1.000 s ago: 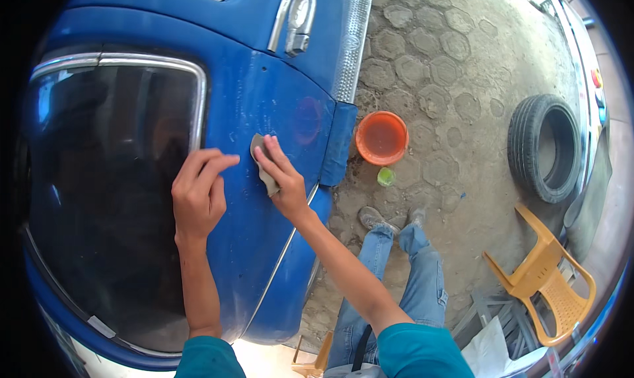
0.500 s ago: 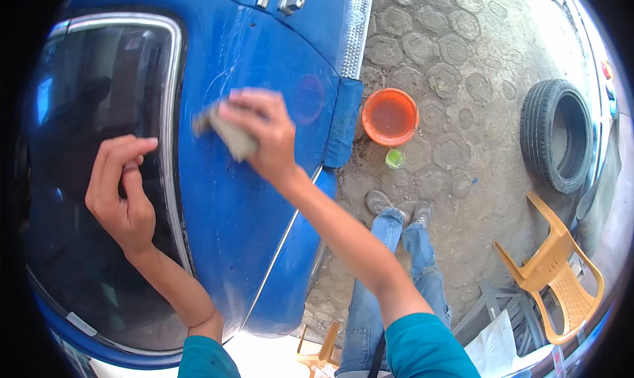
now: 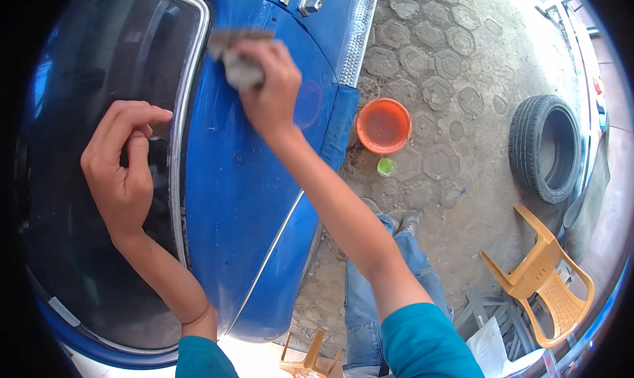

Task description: The person dips sandpaper into a bucket of water and sands the side panels and roof of a car by hand.

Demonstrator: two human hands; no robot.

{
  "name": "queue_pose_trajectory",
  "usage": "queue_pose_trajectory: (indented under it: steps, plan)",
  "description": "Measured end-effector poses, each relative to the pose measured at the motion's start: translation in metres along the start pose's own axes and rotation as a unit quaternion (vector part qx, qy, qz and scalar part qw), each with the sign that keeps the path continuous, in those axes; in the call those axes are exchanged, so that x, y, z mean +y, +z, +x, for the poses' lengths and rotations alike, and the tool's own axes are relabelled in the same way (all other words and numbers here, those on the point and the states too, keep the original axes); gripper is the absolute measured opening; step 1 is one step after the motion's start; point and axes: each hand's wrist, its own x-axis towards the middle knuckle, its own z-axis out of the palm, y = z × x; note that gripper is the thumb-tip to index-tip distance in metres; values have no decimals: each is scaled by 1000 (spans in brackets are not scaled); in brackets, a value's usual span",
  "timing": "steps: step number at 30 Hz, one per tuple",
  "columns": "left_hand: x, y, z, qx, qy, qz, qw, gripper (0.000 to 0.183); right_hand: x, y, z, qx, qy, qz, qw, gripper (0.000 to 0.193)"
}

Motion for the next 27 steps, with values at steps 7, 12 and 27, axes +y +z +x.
queue_pose_trajectory:
  steps: [7,12,27]
  plan:
    - [-2,-3,-5,-11,-25,-11,1000,25,-35,-25,-83,-124,46,30,991,55]
    - [1,1,0,-7,-9,-6,1000,27,16,-1,-10,11,-25,-82,996,53]
    - [5,2,2,-1,-6,-10,1000,23,1,22,12,-29,10,-52,998,64]
